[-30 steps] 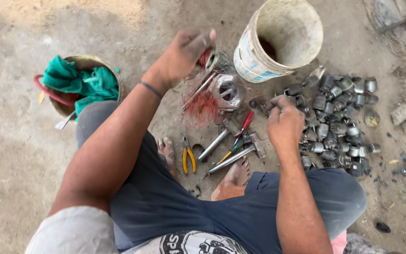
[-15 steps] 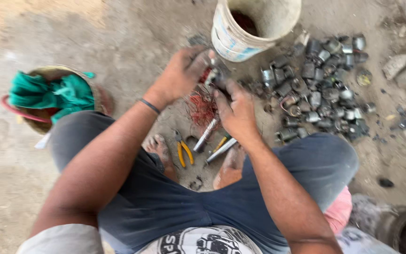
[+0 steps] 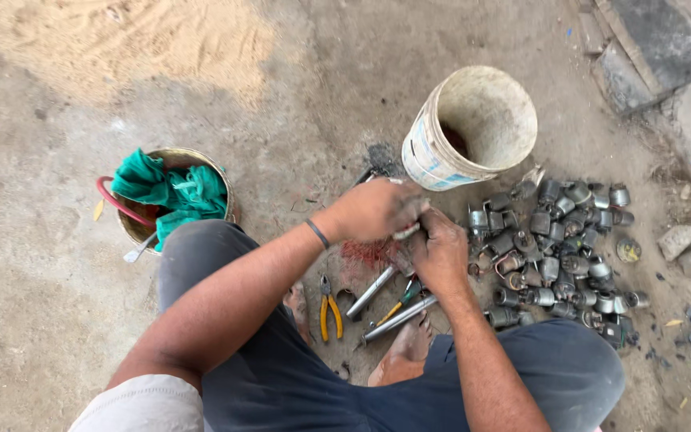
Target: The person sits on the ground and uses a hammer and pliers to disassemble small cylindrical electrical components. They repeatedly strike the components to loosen parts and pull out red copper wire, placing the extracted wire into a bucket.
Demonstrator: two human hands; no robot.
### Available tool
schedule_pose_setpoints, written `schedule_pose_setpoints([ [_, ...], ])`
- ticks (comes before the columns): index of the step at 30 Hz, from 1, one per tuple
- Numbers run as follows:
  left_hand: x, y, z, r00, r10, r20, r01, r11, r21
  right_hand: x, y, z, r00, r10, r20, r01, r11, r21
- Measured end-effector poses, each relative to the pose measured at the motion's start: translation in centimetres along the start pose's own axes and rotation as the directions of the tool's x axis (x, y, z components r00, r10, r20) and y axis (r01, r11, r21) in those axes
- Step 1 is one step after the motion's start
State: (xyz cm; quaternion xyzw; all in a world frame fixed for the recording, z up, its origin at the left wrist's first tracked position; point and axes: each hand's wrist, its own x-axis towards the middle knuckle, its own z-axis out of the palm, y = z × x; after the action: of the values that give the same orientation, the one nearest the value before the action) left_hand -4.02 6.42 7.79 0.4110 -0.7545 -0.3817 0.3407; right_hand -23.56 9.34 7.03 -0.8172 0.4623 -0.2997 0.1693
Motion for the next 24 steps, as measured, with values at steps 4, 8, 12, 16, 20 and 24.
schedule_pose_setpoints([
  [4,-0.7,0.3,0.0,0.994,-0.105,-0.016,0.106,0.962,0.251,1.2,0.1,-1.0,0.998,0.059,0.013,-0.056,0.986,-0.159],
  [8,-0.6,-1.5,1.1,0.971,-0.171,-0.166,0.22,0.912,0.345,1.6,-0.7,-3.2,0.998,0.038,-0.05,-0.047,0.983,-0.18],
  [12,1.2,-3.8,1.4,0.832,-0.078,-0.55,0.325,0.872,0.367,-0.6,-3.1,-2.3,0.999,0.02,0.041,-0.016,0.993,-0.115],
  [16,2.2,-5.6,-0.4,0.708,-0.461,-0.536,0.431,0.882,-0.19,-0.5,-3.0,-0.5,0.897,0.39,0.21,-0.357,0.917,-0.178],
  [20,0.5,-7.0,-0.9,0.978,-0.04,0.206,0.134,0.874,-0.468,2.5,-0.1,-3.4,0.946,0.321,-0.044,-0.324,0.93,-0.177],
  [24,0.3,-9.1,-0.2,0.99,-0.139,0.0,0.128,0.917,0.377,-0.5,-1.2,-5.9,0.997,0.041,-0.061,-0.047,0.992,-0.115],
])
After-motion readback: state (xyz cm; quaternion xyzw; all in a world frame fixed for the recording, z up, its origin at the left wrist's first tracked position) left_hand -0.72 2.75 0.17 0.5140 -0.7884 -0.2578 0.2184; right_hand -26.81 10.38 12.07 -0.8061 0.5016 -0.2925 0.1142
